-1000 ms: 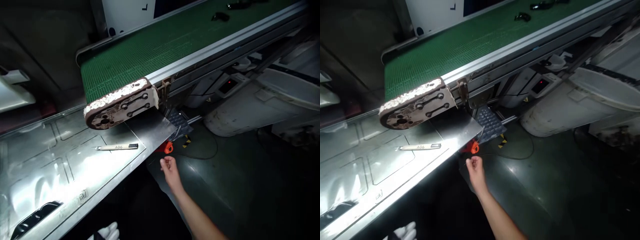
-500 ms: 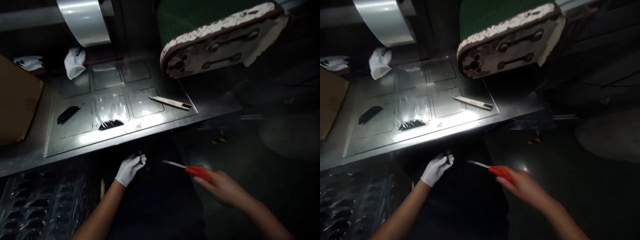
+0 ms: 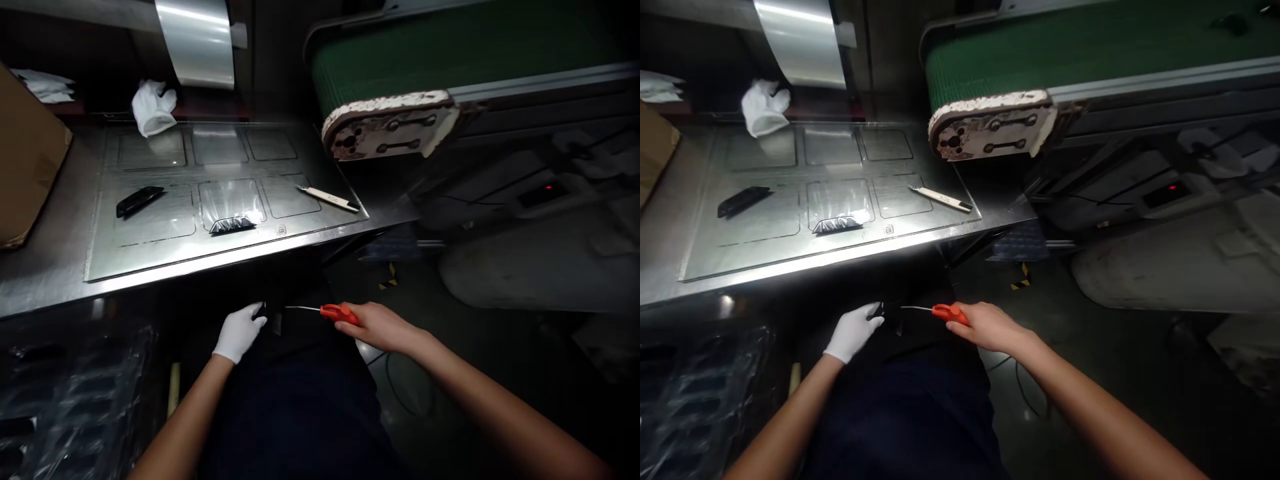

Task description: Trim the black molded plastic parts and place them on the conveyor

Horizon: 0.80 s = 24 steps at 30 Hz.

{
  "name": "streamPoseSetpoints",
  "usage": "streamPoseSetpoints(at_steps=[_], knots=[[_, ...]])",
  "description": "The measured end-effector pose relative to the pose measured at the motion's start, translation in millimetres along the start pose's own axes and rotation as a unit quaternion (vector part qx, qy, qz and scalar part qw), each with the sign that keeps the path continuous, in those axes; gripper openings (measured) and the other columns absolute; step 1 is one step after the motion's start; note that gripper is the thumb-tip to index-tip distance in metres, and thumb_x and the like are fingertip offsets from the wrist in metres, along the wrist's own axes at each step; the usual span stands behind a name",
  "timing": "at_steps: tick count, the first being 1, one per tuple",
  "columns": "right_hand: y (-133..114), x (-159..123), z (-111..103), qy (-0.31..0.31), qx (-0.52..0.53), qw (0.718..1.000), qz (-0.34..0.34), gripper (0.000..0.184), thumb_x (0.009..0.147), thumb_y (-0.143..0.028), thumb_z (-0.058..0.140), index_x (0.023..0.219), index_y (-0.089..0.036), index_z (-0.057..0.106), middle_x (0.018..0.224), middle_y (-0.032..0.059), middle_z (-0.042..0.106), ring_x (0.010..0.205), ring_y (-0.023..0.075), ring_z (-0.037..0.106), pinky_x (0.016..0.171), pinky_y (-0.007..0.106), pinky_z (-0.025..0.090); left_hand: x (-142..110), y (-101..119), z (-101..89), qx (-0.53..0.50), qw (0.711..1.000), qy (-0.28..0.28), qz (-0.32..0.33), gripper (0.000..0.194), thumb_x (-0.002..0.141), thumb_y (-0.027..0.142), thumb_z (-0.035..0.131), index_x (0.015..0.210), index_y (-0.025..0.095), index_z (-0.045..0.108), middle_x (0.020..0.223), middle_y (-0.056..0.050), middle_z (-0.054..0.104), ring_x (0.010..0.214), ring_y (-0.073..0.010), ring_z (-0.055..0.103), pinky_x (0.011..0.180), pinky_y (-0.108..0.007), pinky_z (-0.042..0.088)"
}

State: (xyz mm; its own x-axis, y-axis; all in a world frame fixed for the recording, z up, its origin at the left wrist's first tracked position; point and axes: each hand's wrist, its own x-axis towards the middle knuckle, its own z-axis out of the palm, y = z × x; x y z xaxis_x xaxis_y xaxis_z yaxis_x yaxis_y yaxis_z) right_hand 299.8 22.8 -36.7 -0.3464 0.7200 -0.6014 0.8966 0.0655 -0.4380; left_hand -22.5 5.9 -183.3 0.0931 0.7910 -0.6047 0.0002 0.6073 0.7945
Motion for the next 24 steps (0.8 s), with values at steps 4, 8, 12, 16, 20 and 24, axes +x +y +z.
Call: streamPoseSetpoints(at_steps=[4, 8, 12, 16, 20, 24], knots=[[7, -21, -3, 0.005, 0.029, 1.0, 0.001, 0.034, 0.098, -0.052, 0.056, 0.118, -0.03, 0.071, 0.076, -0.0022, 0.069, 0.067, 0.0178, 0.062, 0.061, 0.026, 0.04, -9, 14, -5.1, -0.12, 0.993, -0.002, 0.007, 0.028, 0.095, 0.024, 0.072, 0.12, 0.013, 0.067, 0.121, -0.012, 0.072, 0.115, -0.0265, 0.069, 0.103, -0.051, 0.056], [44, -47, -16, 0.015, 0.179, 0.983, 0.041, 0.045, 0.093, -0.051, 0.063, 0.128, -0.024, 0.071, 0.085, 0.0014, 0.074, 0.065, 0.0184, 0.064, 0.061, 0.028, 0.048, -32, 35, -0.8, -0.219, 0.975, -0.021, 0.019, 0.043, 0.088, 0.023, 0.079, 0.126, 0.009, 0.066, 0.124, -0.018, 0.073, 0.112, -0.0282, 0.072, 0.102, -0.041, 0.06], [79, -62, -33, 0.157, 0.302, 0.938, 0.069, 0.048, 0.075, -0.044, 0.082, 0.115, -0.018, 0.08, 0.105, 0.0088, 0.08, 0.092, 0.0285, 0.075, 0.088, 0.038, 0.057, -61, 62, 20.1, -0.262, 0.962, -0.066, 0.035, 0.05, 0.087, 0.031, 0.082, 0.13, 0.013, 0.065, 0.134, -0.019, 0.069, 0.122, -0.0345, 0.068, 0.105, -0.041, 0.059], [92, -32, -41, 0.388, 0.297, 0.866, 0.106, 0.05, 0.08, -0.046, 0.077, 0.121, -0.018, 0.076, 0.125, 0.0113, 0.076, 0.123, 0.0329, 0.066, 0.112, 0.044, 0.047, -78, 83, 37.5, -0.273, 0.957, -0.091, 0.025, 0.047, 0.088, 0.029, 0.081, 0.13, 0.016, 0.065, 0.137, -0.018, 0.068, 0.128, -0.0368, 0.064, 0.107, -0.044, 0.058], [96, 37, -46, 0.516, 0.303, 0.79, 0.135, 0.058, 0.091, -0.048, 0.063, 0.136, -0.013, 0.064, 0.137, 0.0149, 0.069, 0.131, 0.03, 0.061, 0.115, 0.042, 0.044, -83, 104, 44.4, -0.305, 0.949, -0.061, 0.055, 0.039, 0.086, 0.025, 0.081, 0.123, 0.022, 0.07, 0.132, -0.014, 0.071, 0.123, -0.0363, 0.068, 0.103, -0.047, 0.06], [89, 82, -44, 0.492, 0.332, 0.789, 0.16, 0.054, 0.095, -0.049, 0.055, 0.13, -0.01, 0.063, 0.118, 0.0191, 0.075, 0.116, 0.0325, 0.067, 0.103, 0.045, 0.052, -89, 128, 50.0, -0.37, 0.92, -0.028, 0.123, 0.03, 0.085, 0.027, 0.082, 0.114, 0.028, 0.074, 0.13, -0.009, 0.073, 0.115, -0.0318, 0.072, 0.098, -0.046, 0.062]])
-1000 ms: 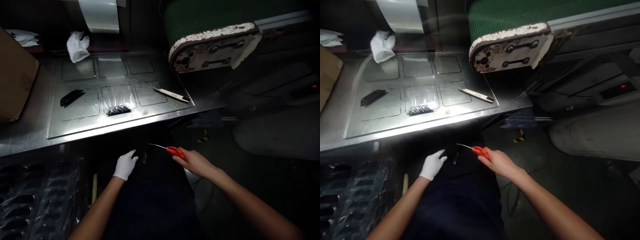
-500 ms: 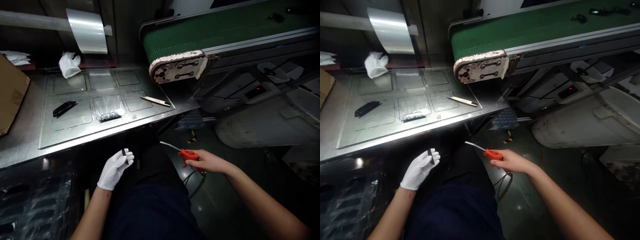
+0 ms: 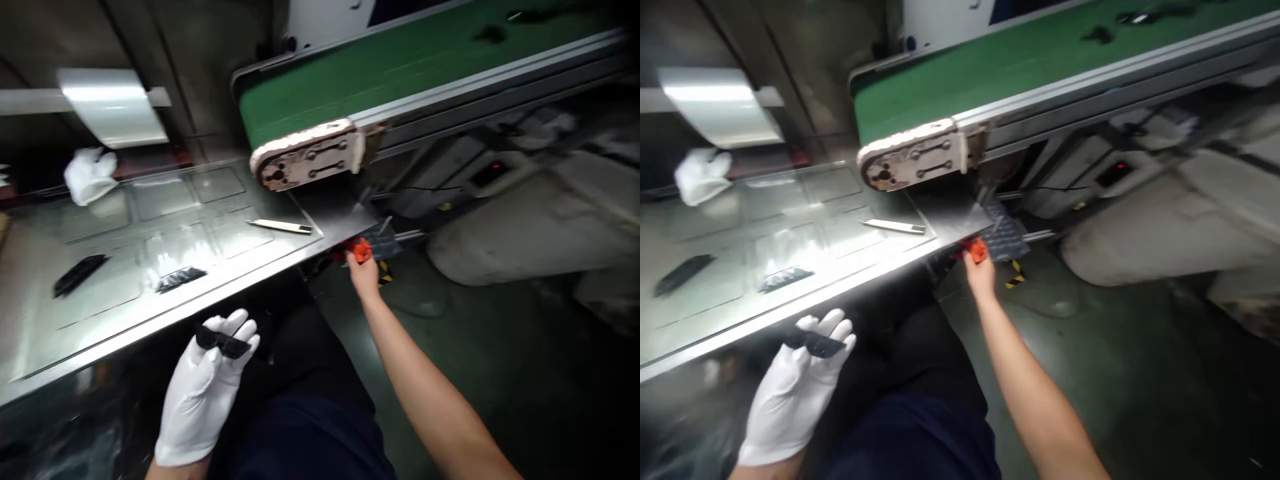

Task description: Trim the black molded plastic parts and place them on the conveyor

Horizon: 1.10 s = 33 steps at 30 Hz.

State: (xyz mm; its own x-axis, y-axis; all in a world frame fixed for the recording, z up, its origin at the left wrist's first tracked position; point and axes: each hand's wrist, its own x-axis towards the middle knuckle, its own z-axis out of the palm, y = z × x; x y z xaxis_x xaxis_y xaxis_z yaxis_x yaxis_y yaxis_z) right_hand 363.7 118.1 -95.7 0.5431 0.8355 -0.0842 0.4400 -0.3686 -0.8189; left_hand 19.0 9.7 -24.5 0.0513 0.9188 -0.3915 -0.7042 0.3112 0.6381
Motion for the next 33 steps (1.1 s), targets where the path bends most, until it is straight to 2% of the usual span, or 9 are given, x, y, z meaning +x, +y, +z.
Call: streamPoseSetpoints(at_steps=[5, 7, 9, 12, 20, 23, 26, 29, 33], knots=[[-48, -51, 25, -0.243, 0.032, 0.969, -0.025, 0.04, 0.095, -0.053, 0.059, 0.095, -0.016, 0.074, 0.075, 0.0093, 0.073, 0.069, 0.022, 0.069, 0.063, 0.031, 0.056, 8, 9, 12.9, -0.038, 0.998, 0.018, 0.055, 0.028, 0.086, 0.032, 0.082, 0.114, 0.035, 0.077, 0.136, -0.006, 0.071, 0.119, -0.0306, 0.071, 0.098, -0.043, 0.062], [-89, -88, 30, -0.335, 0.068, 0.935, -0.099, 0.031, 0.094, -0.049, 0.064, 0.103, -0.021, 0.076, 0.09, 0.0062, 0.075, 0.075, 0.0179, 0.068, 0.066, 0.028, 0.055, 13, 11, 14.0, -0.03, 0.996, 0.023, 0.082, 0.028, 0.086, 0.034, 0.082, 0.113, 0.036, 0.077, 0.136, -0.005, 0.071, 0.12, -0.0303, 0.07, 0.1, -0.043, 0.061], [-134, -121, 37, -0.395, 0.115, 0.87, -0.271, 0.025, 0.096, -0.038, 0.068, 0.113, -0.022, 0.074, 0.1, 0.0067, 0.072, 0.08, 0.0161, 0.067, 0.069, 0.027, 0.055, 16, 14, 13.7, -0.003, 0.992, 0.03, 0.12, 0.029, 0.087, 0.035, 0.081, 0.115, 0.035, 0.078, 0.135, -0.004, 0.072, 0.122, -0.0291, 0.069, 0.102, -0.04, 0.06], [-179, -144, 55, -0.387, 0.136, 0.807, -0.425, 0.013, 0.098, -0.023, 0.062, 0.107, -0.017, 0.07, 0.094, 0.0064, 0.068, 0.078, 0.0146, 0.063, 0.068, 0.026, 0.052, 19, 24, 10.0, 0.087, 0.982, 0.048, 0.163, 0.037, 0.086, 0.034, 0.082, 0.122, 0.03, 0.076, 0.13, -0.006, 0.074, 0.12, -0.0277, 0.07, 0.102, -0.035, 0.059], [-217, -98, 86, -0.428, 0.073, 0.745, -0.507, 0.008, 0.097, -0.019, 0.059, 0.094, -0.015, 0.065, 0.082, 0.0021, 0.063, 0.069, 0.0113, 0.057, 0.061, 0.024, 0.044, 20, 61, 8.7, 0.237, 0.941, 0.144, 0.192, 0.051, 0.075, 0.032, 0.09, 0.124, 0.024, 0.077, 0.126, -0.011, 0.075, 0.116, -0.0362, 0.071, 0.099, -0.042, 0.061], [-246, -69, 104, -0.343, -0.091, 0.73, -0.584, 0.017, 0.101, -0.024, 0.054, 0.094, -0.015, 0.067, 0.084, 0.0035, 0.065, 0.068, 0.014, 0.057, 0.058, 0.029, 0.039, 30, 80, 8.7, 0.336, 0.869, 0.21, 0.297, 0.044, 0.077, 0.021, 0.087, 0.119, 0.026, 0.079, 0.123, -0.006, 0.077, 0.12, -0.0323, 0.069, 0.114, -0.042, 0.051], [-268, -48, 129, -0.312, -0.266, 0.654, -0.636, 0.019, 0.102, -0.026, 0.054, 0.092, -0.016, 0.067, 0.086, 0.0043, 0.068, 0.065, 0.0163, 0.057, 0.053, 0.032, 0.026, 44, 97, -1.6, 0.463, 0.787, 0.211, 0.348, 0.035, 0.082, 0.014, 0.081, 0.115, 0.026, 0.081, 0.119, -0.003, 0.078, 0.124, -0.0291, 0.066, 0.123, -0.041, 0.039], [-277, -42, 151, -0.316, -0.331, 0.598, -0.658, 0.019, 0.103, -0.024, 0.054, 0.09, -0.016, 0.066, 0.084, 0.0045, 0.068, 0.062, 0.0171, 0.058, 0.051, 0.033, 0.019, 54, 104, -14.2, 0.5, 0.759, 0.231, 0.346, 0.032, 0.091, 0.018, 0.074, 0.121, 0.027, 0.078, 0.123, -0.002, 0.076, 0.123, -0.0266, 0.066, 0.122, -0.041, 0.041], [-277, -42, 159, -0.327, -0.35, 0.601, -0.64, 0.02, 0.104, -0.026, 0.053, 0.093, -0.016, 0.067, 0.087, 0.0049, 0.07, 0.063, 0.0189, 0.061, 0.051, 0.032, 0.021, 57, 102, -20.6, 0.544, 0.711, 0.235, 0.378, 0.031, 0.094, 0.017, 0.07, 0.121, 0.029, 0.076, 0.121, -0.001, 0.076, 0.119, -0.0257, 0.07, 0.117, -0.046, 0.049]])
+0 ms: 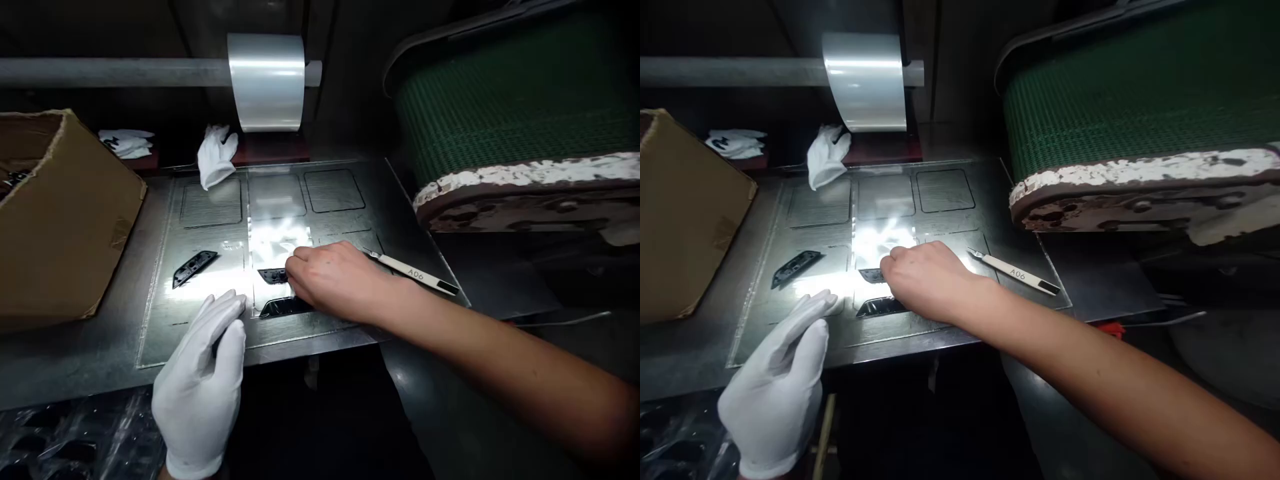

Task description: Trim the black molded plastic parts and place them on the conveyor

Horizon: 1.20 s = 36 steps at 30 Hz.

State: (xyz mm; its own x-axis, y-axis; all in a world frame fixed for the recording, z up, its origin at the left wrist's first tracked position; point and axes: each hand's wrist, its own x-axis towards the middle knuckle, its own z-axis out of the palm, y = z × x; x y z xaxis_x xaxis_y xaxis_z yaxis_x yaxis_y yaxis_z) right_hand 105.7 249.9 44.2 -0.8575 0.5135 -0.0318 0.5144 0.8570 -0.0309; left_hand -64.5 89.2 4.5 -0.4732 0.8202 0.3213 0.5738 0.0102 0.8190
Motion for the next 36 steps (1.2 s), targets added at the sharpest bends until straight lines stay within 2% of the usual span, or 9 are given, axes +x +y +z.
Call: streamPoseSetpoints(at_steps=[3, 7, 12, 17, 19, 23, 26, 32, 36], knots=[[8, -27, -2, 0.033, 0.066, 0.996, 0.045, 0.021, 0.105, -0.033, 0.054, 0.107, -0.017, 0.068, 0.099, 0.0054, 0.073, 0.076, 0.0201, 0.067, 0.057, 0.031, 0.036, -2, 1, -1.8, 0.037, 0.999, 0.005, -0.007, 0.029, 0.094, 0.021, 0.07, 0.12, 0.033, 0.076, 0.119, 0.002, 0.077, 0.115, -0.0237, 0.072, 0.112, -0.044, 0.054], [33, -102, 10, 0.135, 0.083, 0.97, 0.185, 0.027, 0.105, -0.035, 0.055, 0.122, -0.017, 0.065, 0.111, 0.0079, 0.072, 0.097, 0.0227, 0.068, 0.081, 0.034, 0.051, 5, 4, -9.7, 0.061, 0.998, -0.018, -0.027, 0.028, 0.096, 0.03, 0.069, 0.121, 0.04, 0.074, 0.12, 0.006, 0.077, 0.117, -0.0214, 0.071, 0.112, -0.043, 0.054], [54, -163, 45, 0.154, 0.023, 0.954, 0.258, 0.029, 0.106, -0.029, 0.048, 0.123, -0.013, 0.066, 0.111, 0.0132, 0.067, 0.102, 0.0287, 0.064, 0.088, 0.042, 0.053, 39, 1, -13.0, 0.148, 0.974, -0.131, 0.106, 0.032, 0.101, 0.037, 0.06, 0.131, 0.028, 0.07, 0.146, 0.001, 0.063, 0.143, -0.028, 0.052, 0.122, -0.051, 0.044], [31, -122, 31, 0.217, 0.1, 0.953, 0.186, 0.03, 0.106, -0.025, 0.049, 0.131, -0.019, 0.064, 0.116, 0.0095, 0.067, 0.097, 0.0197, 0.067, 0.078, 0.03, 0.052, 70, -7, -6.1, 0.219, 0.925, -0.229, 0.21, 0.03, 0.098, 0.034, 0.062, 0.124, 0.021, 0.071, 0.153, -0.006, 0.055, 0.154, -0.0353, 0.032, 0.122, -0.054, 0.041], [11, -86, 17, 0.168, 0.088, 0.976, 0.109, 0.029, 0.105, -0.028, 0.053, 0.13, -0.024, 0.067, 0.115, 0.0065, 0.069, 0.089, 0.0178, 0.068, 0.069, 0.028, 0.048, 75, -11, -4.0, 0.239, 0.903, -0.264, 0.239, 0.026, 0.096, 0.03, 0.063, 0.119, 0.02, 0.071, 0.149, -0.007, 0.057, 0.152, -0.036, 0.034, 0.123, -0.054, 0.039], [-22, -24, -3, 0.049, 0.017, 0.998, 0.024, 0.028, 0.105, -0.03, 0.052, 0.125, -0.031, 0.072, 0.111, 0.0027, 0.071, 0.07, 0.015, 0.062, 0.052, 0.029, 0.025, 78, -12, -2.0, 0.268, 0.886, -0.28, 0.256, 0.022, 0.095, 0.024, 0.059, 0.114, 0.02, 0.07, 0.145, -0.008, 0.058, 0.147, -0.0366, 0.038, 0.121, -0.054, 0.041], [-18, -21, -9, 0.013, -0.014, 1.0, 0.008, 0.029, 0.103, -0.025, 0.053, 0.124, -0.03, 0.073, 0.108, 0.003, 0.072, 0.066, 0.0146, 0.06, 0.052, 0.031, 0.016, 78, -7, -1.8, 0.271, 0.881, -0.287, 0.26, 0.02, 0.095, 0.021, 0.058, 0.11, 0.02, 0.07, 0.14, -0.008, 0.06, 0.142, -0.0354, 0.043, 0.12, -0.053, 0.042], [63, -137, -2, 0.049, -0.041, 0.995, 0.074, 0.028, 0.101, -0.029, 0.058, 0.123, -0.032, 0.075, 0.11, 0.0016, 0.072, 0.072, 0.0142, 0.063, 0.055, 0.028, 0.028, 79, -7, -4.1, 0.256, 0.886, -0.29, 0.257, 0.022, 0.096, 0.024, 0.06, 0.115, 0.023, 0.07, 0.145, -0.008, 0.059, 0.142, -0.0336, 0.044, 0.117, -0.053, 0.045], [94, -189, 22, 0.111, -0.038, 0.979, 0.165, 0.03, 0.105, -0.035, 0.054, 0.126, -0.032, 0.075, 0.115, 0.0023, 0.071, 0.08, 0.0162, 0.066, 0.06, 0.028, 0.04, 72, 1, -6.2, 0.234, 0.91, -0.202, 0.276, 0.025, 0.096, 0.024, 0.063, 0.12, 0.022, 0.069, 0.138, -0.011, 0.062, 0.139, -0.0356, 0.049, 0.113, -0.056, 0.047]])
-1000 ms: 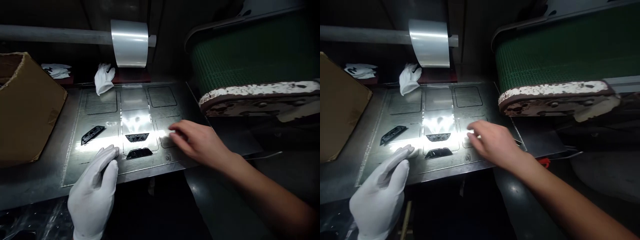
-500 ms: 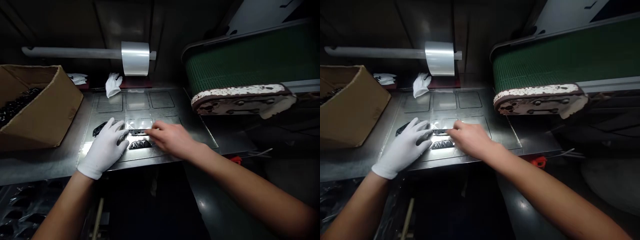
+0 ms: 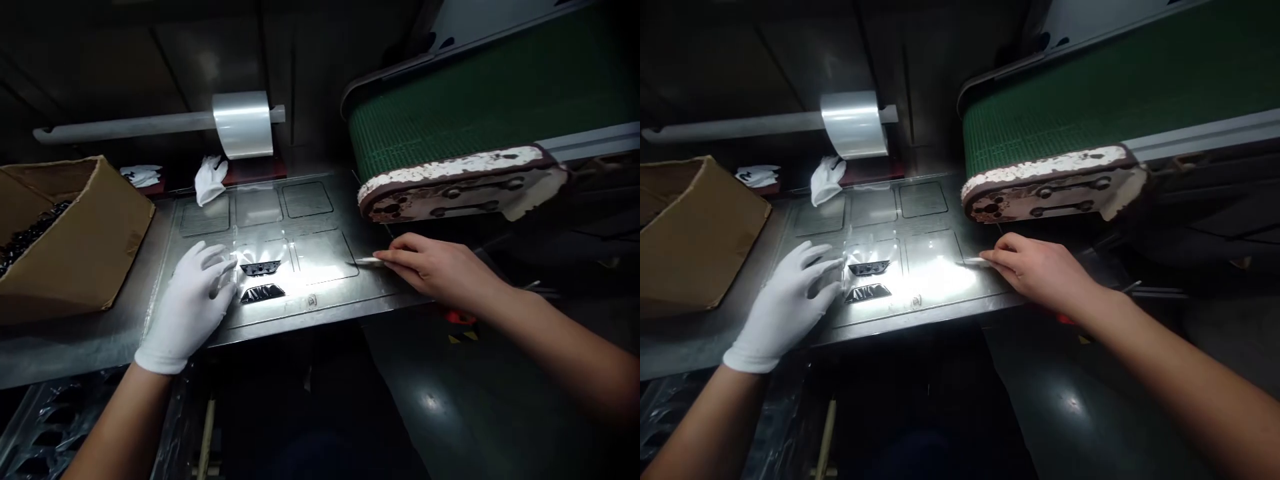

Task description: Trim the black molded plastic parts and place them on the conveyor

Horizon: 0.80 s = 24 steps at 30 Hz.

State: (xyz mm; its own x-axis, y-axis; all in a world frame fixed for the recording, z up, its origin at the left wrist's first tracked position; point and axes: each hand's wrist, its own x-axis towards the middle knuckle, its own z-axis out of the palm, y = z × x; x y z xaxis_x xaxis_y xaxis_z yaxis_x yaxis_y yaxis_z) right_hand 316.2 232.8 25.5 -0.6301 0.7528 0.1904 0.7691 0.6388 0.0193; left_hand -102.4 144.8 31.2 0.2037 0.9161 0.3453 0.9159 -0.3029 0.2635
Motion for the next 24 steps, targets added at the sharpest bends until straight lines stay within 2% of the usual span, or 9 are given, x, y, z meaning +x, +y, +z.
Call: streamPoseSetpoints(at_steps=[2, 7, 12, 15, 17, 19, 21, 22, 24], knots=[[-1, -1, 17, 0.04, 0.01, 0.999, 0.032, 0.032, 0.105, -0.032, 0.053, 0.129, -0.028, 0.074, 0.116, 0.0058, 0.07, 0.092, 0.0201, 0.068, 0.069, 0.03, 0.047, 2, 14, -3.0, -0.003, 0.999, 0.004, 0.033, 0.02, 0.097, 0.022, 0.062, 0.114, 0.023, 0.072, 0.121, -0.01, 0.069, 0.123, -0.031, 0.06, 0.106, -0.051, 0.05], [-17, 18, 50, 0.121, 0.067, 0.988, 0.071, 0.035, 0.103, -0.028, 0.055, 0.131, -0.019, 0.073, 0.117, 0.0117, 0.07, 0.105, 0.0284, 0.062, 0.093, 0.04, 0.052, 19, 46, 1.1, 0.068, 0.98, -0.145, 0.122, 0.028, 0.096, 0.012, 0.052, 0.108, 0.02, 0.075, 0.094, -0.009, 0.072, 0.088, -0.0292, 0.064, 0.083, -0.05, 0.052], [-32, -5, 43, 0.235, 0.15, 0.955, 0.101, 0.034, 0.101, -0.027, 0.055, 0.128, -0.014, 0.071, 0.117, 0.0147, 0.067, 0.111, 0.031, 0.059, 0.1, 0.048, 0.05, 12, 51, 1.9, 0.047, 0.987, -0.109, 0.11, 0.026, 0.089, 0.005, 0.056, 0.09, 0.022, 0.075, 0.087, -0.008, 0.073, 0.09, -0.0285, 0.067, 0.086, -0.049, 0.055], [-80, -32, 29, 0.258, 0.304, 0.907, 0.134, 0.024, 0.101, -0.029, 0.056, 0.116, -0.02, 0.073, 0.111, 0.012, 0.067, 0.108, 0.029, 0.062, 0.098, 0.047, 0.05, -20, 62, -2.9, -0.002, 0.998, -0.019, 0.065, 0.02, 0.092, 0.009, 0.059, 0.092, 0.023, 0.074, 0.124, -0.01, 0.07, 0.127, -0.0311, 0.06, 0.109, -0.056, 0.05], [-131, -42, 23, 0.145, 0.504, 0.838, 0.153, 0.021, 0.102, -0.036, 0.056, 0.111, -0.024, 0.071, 0.104, 0.0083, 0.07, 0.097, 0.0245, 0.066, 0.087, 0.041, 0.054, -50, 74, -2.5, -0.073, 0.996, 0.059, 0.008, 0.02, 0.094, 0.012, 0.062, 0.101, 0.026, 0.074, 0.157, -0.007, 0.048, 0.149, -0.0344, 0.04, 0.121, -0.064, 0.038], [-186, -43, 24, -0.035, 0.707, 0.689, 0.155, 0.029, 0.1, -0.05, 0.059, 0.112, -0.024, 0.068, 0.097, 0.0054, 0.07, 0.082, 0.0195, 0.067, 0.07, 0.033, 0.055, -80, 85, 2.2, -0.12, 0.986, 0.105, -0.042, 0.025, 0.093, 0.012, 0.064, 0.107, 0.031, 0.074, 0.171, 0.001, 0.026, 0.157, -0.0367, 0.025, 0.124, -0.068, 0.032], [-232, -40, 31, -0.149, 0.814, 0.537, 0.161, 0.041, 0.093, -0.06, 0.066, 0.107, -0.021, 0.063, 0.088, 0.0027, 0.067, 0.072, 0.0157, 0.064, 0.057, 0.025, 0.049, -110, 93, 9.0, -0.097, 0.987, 0.11, -0.059, 0.031, 0.091, 0.01, 0.066, 0.109, 0.034, 0.075, 0.173, 0.006, 0.017, 0.159, -0.0392, 0.016, 0.124, -0.069, 0.028], [-250, -39, 37, -0.171, 0.835, 0.494, 0.172, 0.045, 0.089, -0.063, 0.069, 0.102, -0.02, 0.061, 0.083, 0.0009, 0.064, 0.069, 0.0145, 0.062, 0.054, 0.023, 0.047, -124, 95, 12.4, -0.084, 0.987, 0.112, -0.074, 0.033, 0.09, 0.01, 0.067, 0.11, 0.035, 0.075, 0.173, 0.006, 0.017, 0.159, -0.04, 0.015, 0.125, -0.069, 0.027], [-275, -41, 48, -0.184, 0.83, 0.487, 0.201, 0.046, 0.086, -0.063, 0.073, 0.096, -0.02, 0.057, 0.076, -0.0022, 0.06, 0.066, 0.0129, 0.059, 0.053, 0.021, 0.044, -152, 98, 18.2, -0.146, 0.967, 0.116, -0.172, 0.038, 0.092, 0.014, 0.067, 0.123, 0.037, 0.071, 0.172, 0.002, 0.023, 0.158, -0.0372, 0.022, 0.126, -0.064, 0.028]])
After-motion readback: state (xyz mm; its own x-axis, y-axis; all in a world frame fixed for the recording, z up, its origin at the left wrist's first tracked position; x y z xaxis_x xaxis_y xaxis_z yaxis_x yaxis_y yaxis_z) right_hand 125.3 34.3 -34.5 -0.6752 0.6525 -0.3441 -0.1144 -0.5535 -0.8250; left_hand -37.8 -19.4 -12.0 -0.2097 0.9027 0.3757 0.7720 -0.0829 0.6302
